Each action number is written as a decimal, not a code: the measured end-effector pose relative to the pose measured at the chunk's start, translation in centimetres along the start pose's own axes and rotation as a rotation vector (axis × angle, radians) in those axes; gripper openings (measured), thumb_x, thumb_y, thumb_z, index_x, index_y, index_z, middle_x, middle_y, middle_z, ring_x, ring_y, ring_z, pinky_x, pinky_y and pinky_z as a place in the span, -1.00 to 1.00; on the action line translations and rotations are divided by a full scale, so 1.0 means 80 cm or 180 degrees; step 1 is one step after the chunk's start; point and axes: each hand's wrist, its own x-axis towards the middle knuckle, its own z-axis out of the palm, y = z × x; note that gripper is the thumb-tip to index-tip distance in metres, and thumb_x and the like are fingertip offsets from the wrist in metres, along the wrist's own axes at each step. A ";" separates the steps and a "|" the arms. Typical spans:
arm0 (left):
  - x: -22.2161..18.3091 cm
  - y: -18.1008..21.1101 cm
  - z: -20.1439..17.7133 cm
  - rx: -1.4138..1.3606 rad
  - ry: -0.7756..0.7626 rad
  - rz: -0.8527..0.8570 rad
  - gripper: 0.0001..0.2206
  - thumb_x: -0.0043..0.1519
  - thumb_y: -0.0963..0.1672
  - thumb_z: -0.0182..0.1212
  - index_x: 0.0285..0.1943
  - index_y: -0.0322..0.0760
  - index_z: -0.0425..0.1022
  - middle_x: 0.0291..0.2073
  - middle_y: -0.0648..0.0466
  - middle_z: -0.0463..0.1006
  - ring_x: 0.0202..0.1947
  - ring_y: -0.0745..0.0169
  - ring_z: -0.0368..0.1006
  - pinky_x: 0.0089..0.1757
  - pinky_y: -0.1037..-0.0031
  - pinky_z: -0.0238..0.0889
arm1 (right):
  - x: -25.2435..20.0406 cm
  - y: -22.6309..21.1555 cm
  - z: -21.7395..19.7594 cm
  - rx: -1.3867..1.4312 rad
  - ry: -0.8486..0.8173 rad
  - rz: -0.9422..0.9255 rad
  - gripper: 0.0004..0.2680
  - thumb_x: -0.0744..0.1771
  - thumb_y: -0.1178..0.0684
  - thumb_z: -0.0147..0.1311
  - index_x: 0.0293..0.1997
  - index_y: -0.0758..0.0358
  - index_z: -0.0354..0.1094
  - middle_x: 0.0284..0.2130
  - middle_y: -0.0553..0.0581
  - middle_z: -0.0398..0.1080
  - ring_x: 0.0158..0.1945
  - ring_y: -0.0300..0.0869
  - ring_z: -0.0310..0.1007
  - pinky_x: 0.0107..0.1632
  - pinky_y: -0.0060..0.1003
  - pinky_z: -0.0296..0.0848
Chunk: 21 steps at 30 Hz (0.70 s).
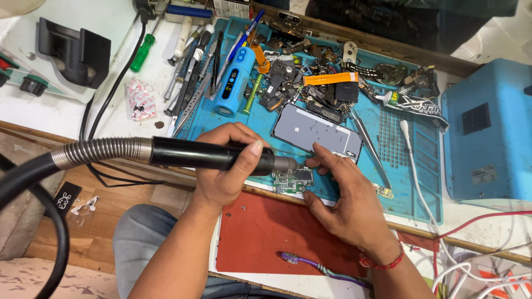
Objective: The person heats a circuit board with a heat gun and manipulates small components with a tool on a cluttered workbench.
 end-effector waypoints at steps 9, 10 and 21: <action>-0.002 -0.003 -0.005 -0.0251 0.0061 -0.0112 -0.78 0.34 -0.10 0.22 -0.26 -0.36 0.44 -0.33 -0.08 0.63 -0.32 0.28 0.55 -0.18 0.46 0.45 | 0.000 -0.001 0.000 -0.0094 0.0007 -0.0028 -0.41 0.18 0.13 0.29 0.37 0.30 0.13 0.00 0.12 0.51 -0.03 -0.03 0.44 0.06 -0.16 0.45; -0.001 -0.002 -0.007 -0.0278 -0.0081 -0.0037 -0.78 0.34 -0.09 0.23 -0.25 -0.37 0.44 -0.31 -0.08 0.63 -0.30 0.28 0.55 -0.16 0.46 0.45 | 0.000 -0.001 0.000 -0.0090 0.0006 -0.0033 -0.40 0.18 0.13 0.29 0.38 0.30 0.13 -0.01 0.12 0.50 -0.03 -0.03 0.44 0.06 -0.16 0.45; -0.003 0.001 0.000 -0.0039 0.0125 0.0000 -0.79 0.37 -0.10 0.22 -0.23 -0.37 0.44 -0.30 -0.07 0.63 -0.26 0.24 0.57 -0.12 0.44 0.46 | -0.001 0.003 0.000 0.0034 0.0012 0.0027 -0.39 0.18 0.16 0.29 0.39 0.29 0.12 0.00 0.14 0.49 -0.02 -0.04 0.45 0.07 -0.17 0.46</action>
